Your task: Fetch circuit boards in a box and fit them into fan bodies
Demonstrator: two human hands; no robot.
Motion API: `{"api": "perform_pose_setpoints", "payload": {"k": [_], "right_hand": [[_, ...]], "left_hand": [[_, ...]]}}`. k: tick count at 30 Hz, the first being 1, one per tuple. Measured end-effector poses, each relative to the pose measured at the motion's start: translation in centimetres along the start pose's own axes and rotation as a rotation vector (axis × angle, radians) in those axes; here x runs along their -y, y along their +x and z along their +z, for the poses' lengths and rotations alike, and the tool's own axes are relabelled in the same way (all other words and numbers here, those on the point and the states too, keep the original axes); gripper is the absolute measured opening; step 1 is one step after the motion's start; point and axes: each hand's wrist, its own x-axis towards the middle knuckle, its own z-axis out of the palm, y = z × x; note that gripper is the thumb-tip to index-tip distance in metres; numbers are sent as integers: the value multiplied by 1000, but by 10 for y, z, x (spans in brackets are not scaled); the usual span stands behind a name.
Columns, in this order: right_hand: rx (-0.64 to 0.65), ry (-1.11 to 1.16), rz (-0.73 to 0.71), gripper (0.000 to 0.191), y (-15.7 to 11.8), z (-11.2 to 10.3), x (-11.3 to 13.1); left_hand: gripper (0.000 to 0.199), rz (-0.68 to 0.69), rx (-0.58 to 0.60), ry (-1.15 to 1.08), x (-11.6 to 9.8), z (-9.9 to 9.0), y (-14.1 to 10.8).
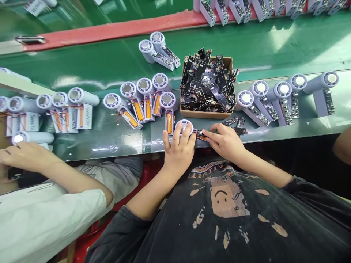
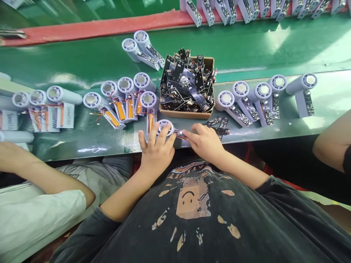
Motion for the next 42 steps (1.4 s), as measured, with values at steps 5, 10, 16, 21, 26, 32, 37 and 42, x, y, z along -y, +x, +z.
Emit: {"api": "perform_pose_setpoints", "payload": {"k": [5, 10, 16, 21, 26, 32, 37, 42], "right_hand": [[-6, 3, 7, 34, 2, 0, 2], [28, 18, 34, 35, 4, 1, 1], [58, -114, 16, 33, 5, -6, 11], [98, -175, 42, 32, 9, -11, 20], [122, -189, 7, 31, 16, -12, 19], [160, -190, 83, 31, 17, -15, 23], [149, -183, 110, 31, 17, -14, 26], [143, -194, 91, 30, 18, -9, 23]], "left_hand": [[36, 10, -5, 23, -7, -2, 9], [43, 30, -12, -51, 4, -7, 10], [53, 59, 58, -126, 32, -3, 21], [43, 34, 50, -138, 33, -3, 25], [44, 30, 43, -153, 33, -3, 25], [43, 16, 25, -172, 35, 0, 25], [43, 11, 4, -165, 35, -1, 23], [43, -5, 21, -158, 35, -1, 24]]}}
